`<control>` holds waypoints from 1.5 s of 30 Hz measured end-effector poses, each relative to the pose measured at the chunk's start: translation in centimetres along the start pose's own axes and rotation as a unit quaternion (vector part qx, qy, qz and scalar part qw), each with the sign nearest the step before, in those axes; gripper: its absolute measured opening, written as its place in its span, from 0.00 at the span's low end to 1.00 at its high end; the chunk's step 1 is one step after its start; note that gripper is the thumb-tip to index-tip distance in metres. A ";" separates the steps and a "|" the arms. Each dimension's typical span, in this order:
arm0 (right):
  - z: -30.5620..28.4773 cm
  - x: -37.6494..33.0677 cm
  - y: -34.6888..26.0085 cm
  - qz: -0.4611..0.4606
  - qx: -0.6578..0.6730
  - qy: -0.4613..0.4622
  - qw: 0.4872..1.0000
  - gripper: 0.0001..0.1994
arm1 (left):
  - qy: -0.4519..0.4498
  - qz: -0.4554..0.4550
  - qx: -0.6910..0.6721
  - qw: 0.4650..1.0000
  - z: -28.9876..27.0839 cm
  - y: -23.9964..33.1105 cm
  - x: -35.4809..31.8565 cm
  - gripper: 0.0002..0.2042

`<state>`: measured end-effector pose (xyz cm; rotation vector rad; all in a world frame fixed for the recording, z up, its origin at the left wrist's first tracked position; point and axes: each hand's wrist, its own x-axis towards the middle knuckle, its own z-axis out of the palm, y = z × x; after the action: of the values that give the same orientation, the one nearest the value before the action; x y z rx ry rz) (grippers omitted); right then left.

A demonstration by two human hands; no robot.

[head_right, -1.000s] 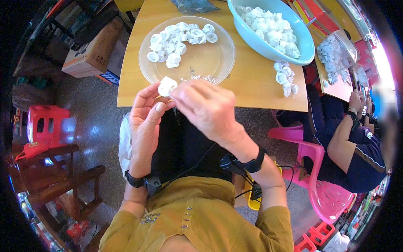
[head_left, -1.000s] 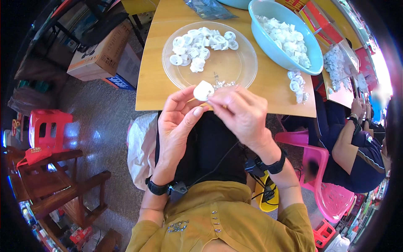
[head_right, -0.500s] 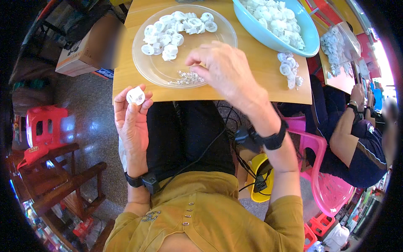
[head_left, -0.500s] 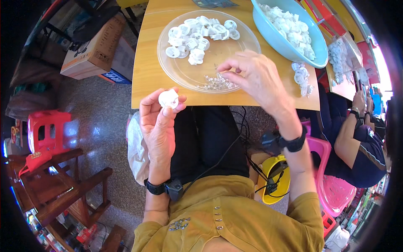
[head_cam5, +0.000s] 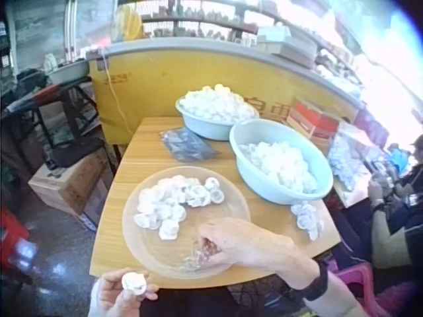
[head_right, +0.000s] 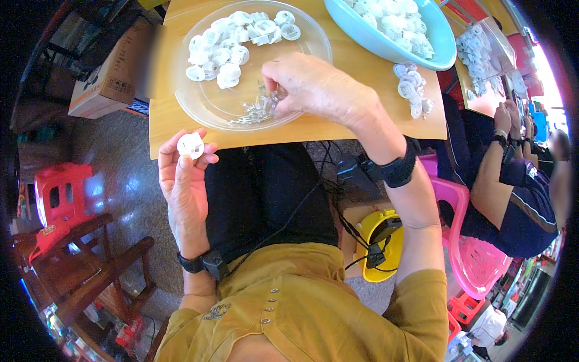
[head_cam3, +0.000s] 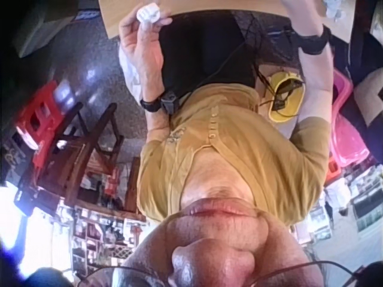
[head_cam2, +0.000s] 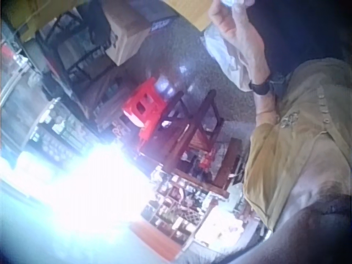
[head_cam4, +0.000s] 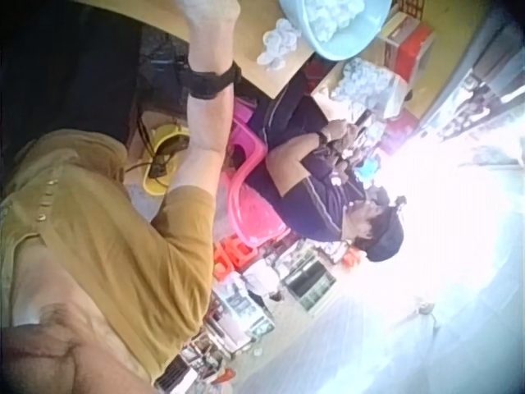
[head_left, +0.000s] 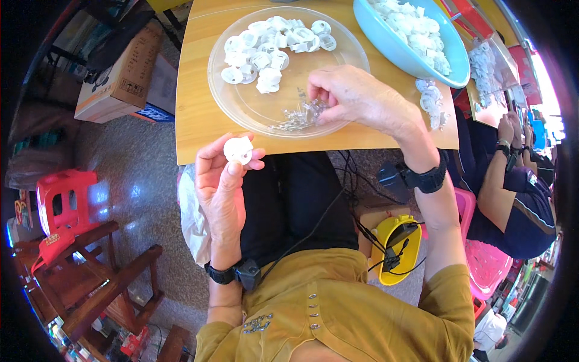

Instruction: Assembling small white plastic round components with metal clips at a table.

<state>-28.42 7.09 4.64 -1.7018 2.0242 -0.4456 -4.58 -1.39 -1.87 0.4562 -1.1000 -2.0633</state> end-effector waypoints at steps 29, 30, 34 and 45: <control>2.6 2.7 -1.2 0.039 0.032 0.112 0.992 0.06 | -0.011 0.004 0.019 1.000 -0.3 0.2 -0.8 0.17; 2.6 2.7 -1.2 0.043 0.037 0.108 0.993 0.07 | -0.010 0.002 0.019 1.000 -0.2 0.3 -0.8 0.17; 2.4 2.5 -1.0 0.069 0.135 0.089 0.984 0.09 | -0.011 0.000 0.016 1.000 -0.3 0.5 -0.9 0.17; 0.9 0.1 -2.3 0.109 0.420 0.097 0.896 0.08 | -0.029 -0.029 -0.031 0.999 0.2 1.1 -1.6 0.16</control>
<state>-26.06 6.57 5.09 -0.9123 1.7110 -1.2300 -3.16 -0.46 -0.95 0.4050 -1.0634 -2.1679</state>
